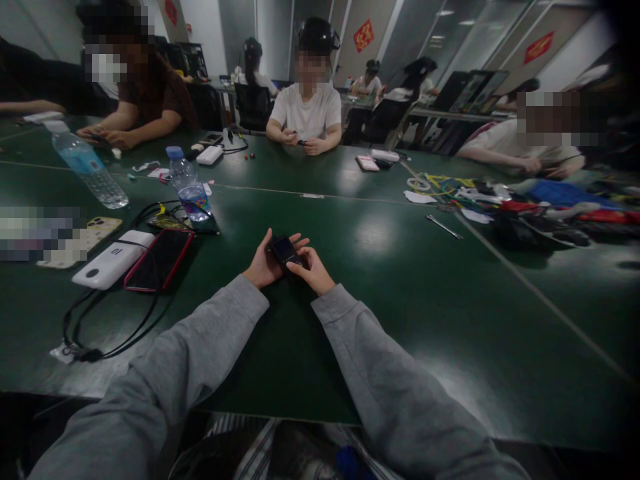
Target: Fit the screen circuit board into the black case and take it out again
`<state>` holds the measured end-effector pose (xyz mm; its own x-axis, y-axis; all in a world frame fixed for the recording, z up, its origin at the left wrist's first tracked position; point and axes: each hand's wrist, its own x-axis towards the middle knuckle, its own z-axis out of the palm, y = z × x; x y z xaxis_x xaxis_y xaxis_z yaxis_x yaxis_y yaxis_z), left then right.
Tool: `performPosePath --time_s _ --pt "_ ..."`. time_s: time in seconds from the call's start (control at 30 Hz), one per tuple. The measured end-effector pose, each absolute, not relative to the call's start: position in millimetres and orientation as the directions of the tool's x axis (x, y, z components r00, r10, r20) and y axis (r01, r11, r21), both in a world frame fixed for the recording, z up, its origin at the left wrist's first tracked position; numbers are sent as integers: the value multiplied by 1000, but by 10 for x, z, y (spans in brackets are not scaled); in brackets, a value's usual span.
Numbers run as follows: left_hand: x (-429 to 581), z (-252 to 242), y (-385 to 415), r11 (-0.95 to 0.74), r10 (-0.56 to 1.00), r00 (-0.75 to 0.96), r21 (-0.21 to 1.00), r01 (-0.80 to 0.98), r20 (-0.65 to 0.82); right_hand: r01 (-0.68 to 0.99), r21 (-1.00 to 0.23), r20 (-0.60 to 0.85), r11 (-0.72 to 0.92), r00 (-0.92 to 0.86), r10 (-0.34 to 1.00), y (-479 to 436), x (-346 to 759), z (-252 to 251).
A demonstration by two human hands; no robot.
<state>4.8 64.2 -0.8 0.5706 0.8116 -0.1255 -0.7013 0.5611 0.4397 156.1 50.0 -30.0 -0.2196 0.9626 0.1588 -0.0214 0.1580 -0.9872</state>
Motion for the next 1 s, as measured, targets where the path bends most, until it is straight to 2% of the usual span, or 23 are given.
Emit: performPosePath --time_s 0.1,0.27,0.4,0.53,0.7,0.9,1.0 --pt "46 -21 652 553 820 559 429 -714 -126 104 -952 266 287 -176 948 449 1535 -334" --pt "53 -80 688 538 834 533 419 -731 -142 353 -828 421 436 -124 899 356 1502 -330" --pt "60 -106 706 514 853 499 417 -749 -155 474 -666 573 577 -171 802 325 1486 -325" --pt "59 -106 711 530 842 521 403 -746 -142 566 -553 614 611 -218 759 339 1489 -346" --pt "48 -116 718 523 849 505 386 -760 -155 587 -554 637 590 -158 755 319 1496 -295" --pt "27 -84 707 556 831 494 343 -757 -256 561 -594 715 576 40 698 278 1573 -173" --pt "28 -63 696 549 836 498 358 -755 -231 575 -619 717 535 136 684 359 1715 -164"
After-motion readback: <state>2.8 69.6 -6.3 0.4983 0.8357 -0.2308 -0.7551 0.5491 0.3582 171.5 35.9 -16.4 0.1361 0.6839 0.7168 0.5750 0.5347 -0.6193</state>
